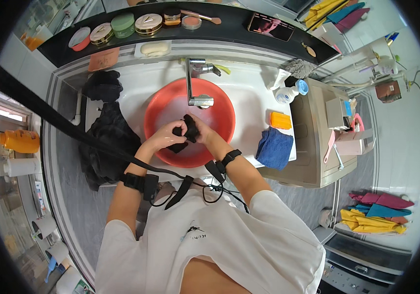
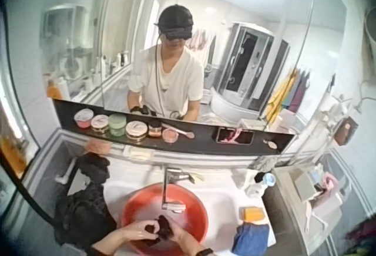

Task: Hand washing a black piece of clothing in a basin in a bathroom sink.

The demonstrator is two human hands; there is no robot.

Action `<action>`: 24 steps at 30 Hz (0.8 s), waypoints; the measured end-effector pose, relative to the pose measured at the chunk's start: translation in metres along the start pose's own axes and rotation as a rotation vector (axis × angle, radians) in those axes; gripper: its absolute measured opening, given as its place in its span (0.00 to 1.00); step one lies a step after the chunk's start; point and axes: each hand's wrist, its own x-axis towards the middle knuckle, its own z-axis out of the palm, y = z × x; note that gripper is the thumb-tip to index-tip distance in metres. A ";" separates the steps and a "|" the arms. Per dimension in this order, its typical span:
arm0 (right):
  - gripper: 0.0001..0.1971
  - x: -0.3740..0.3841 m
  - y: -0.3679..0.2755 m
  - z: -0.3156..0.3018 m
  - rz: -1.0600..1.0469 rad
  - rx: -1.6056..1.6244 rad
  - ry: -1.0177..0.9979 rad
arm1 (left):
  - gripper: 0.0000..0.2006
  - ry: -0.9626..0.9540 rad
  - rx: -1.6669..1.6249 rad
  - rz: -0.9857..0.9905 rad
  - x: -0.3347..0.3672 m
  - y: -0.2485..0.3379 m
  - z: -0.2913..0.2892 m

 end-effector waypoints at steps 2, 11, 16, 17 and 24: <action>0.13 0.020 0.003 -0.017 0.037 0.055 -0.037 | 0.11 -0.084 0.057 0.044 0.004 -0.002 -0.003; 0.16 0.043 -0.006 -0.030 -0.715 -0.861 0.564 | 0.45 0.280 0.473 -0.081 0.003 -0.077 -0.019; 0.20 0.068 -0.001 -0.046 -0.761 -1.221 0.822 | 0.40 0.420 0.832 -0.030 0.013 -0.130 -0.013; 0.24 0.070 0.003 -0.052 -0.703 -1.278 0.873 | 0.40 0.411 0.824 -0.039 0.014 -0.136 -0.008; 0.34 0.064 0.046 -0.004 -0.355 -1.946 0.674 | 0.39 0.648 -0.186 -0.266 -0.002 -0.186 0.011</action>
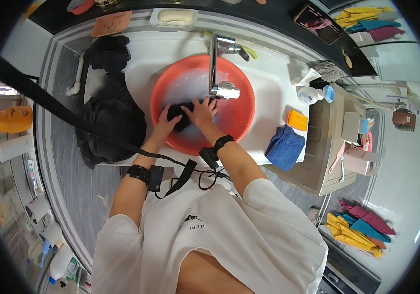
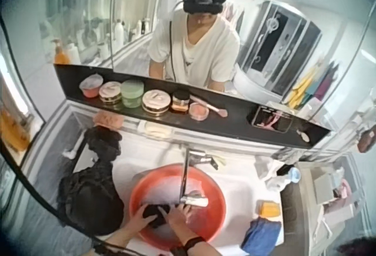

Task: Hand washing a black piece of clothing in a basin in a bathroom sink.

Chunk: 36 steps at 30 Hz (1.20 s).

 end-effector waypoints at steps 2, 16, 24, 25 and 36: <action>0.31 0.002 0.010 0.013 -0.113 0.022 0.085 | 0.40 -0.082 -0.441 -0.202 -0.010 0.036 0.010; 0.13 -0.057 -0.045 -0.055 -0.622 0.658 0.068 | 0.25 -0.125 -1.181 -0.349 -0.007 0.047 -0.004; 0.09 -0.069 -0.058 -0.076 -0.691 0.536 0.435 | 0.18 -0.072 -1.155 -0.292 0.013 0.011 0.004; 0.10 -0.068 -0.064 -0.073 -0.684 0.527 0.492 | 0.18 -0.063 -1.173 -0.279 0.020 -0.007 0.002; 0.14 -0.018 -0.034 -0.064 -0.432 0.452 0.633 | 0.18 -0.142 -1.221 -0.525 -0.011 0.061 0.010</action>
